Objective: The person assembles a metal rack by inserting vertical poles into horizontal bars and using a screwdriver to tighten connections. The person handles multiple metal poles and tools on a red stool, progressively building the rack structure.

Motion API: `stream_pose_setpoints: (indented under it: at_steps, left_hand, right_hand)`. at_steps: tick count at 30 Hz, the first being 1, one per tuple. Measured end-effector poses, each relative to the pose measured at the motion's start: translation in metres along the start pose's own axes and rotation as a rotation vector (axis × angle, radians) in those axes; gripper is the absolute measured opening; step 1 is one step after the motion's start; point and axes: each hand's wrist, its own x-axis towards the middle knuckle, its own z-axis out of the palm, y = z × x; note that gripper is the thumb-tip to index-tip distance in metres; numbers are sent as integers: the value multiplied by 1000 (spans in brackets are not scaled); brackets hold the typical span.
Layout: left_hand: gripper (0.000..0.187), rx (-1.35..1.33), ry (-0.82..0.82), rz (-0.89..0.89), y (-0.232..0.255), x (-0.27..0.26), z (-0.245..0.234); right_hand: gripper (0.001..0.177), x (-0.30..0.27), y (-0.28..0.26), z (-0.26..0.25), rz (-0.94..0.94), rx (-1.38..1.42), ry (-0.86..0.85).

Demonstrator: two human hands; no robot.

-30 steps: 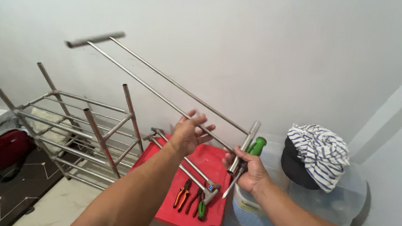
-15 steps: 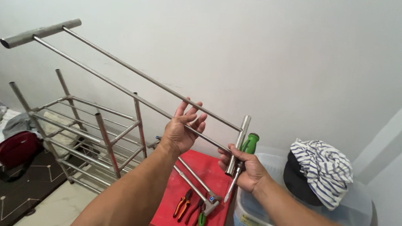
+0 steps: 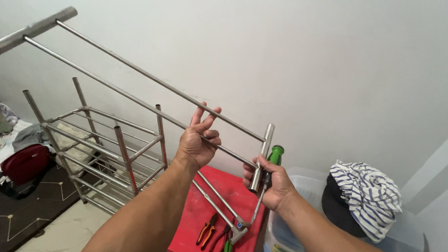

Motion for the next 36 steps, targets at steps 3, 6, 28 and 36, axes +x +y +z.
stream_pose_setpoints:
  at_steps: [3,6,28,36]
  left_hand:
    - [67,-5,19,-1,2,-2,-2]
    - [67,-1,22,7,3,-4,-3]
    - [55,87,233,143,62,3,-66]
    - [59,-137,297,381,162,-26,-84]
  right_hand:
    - [24,1,2,3,26,0,-6]
    - [24,1,6,3,42,-19,1]
    - [20,40,-49,-22,-171,-52,58]
    - [21,40,-77,-46,-104,-180,69]
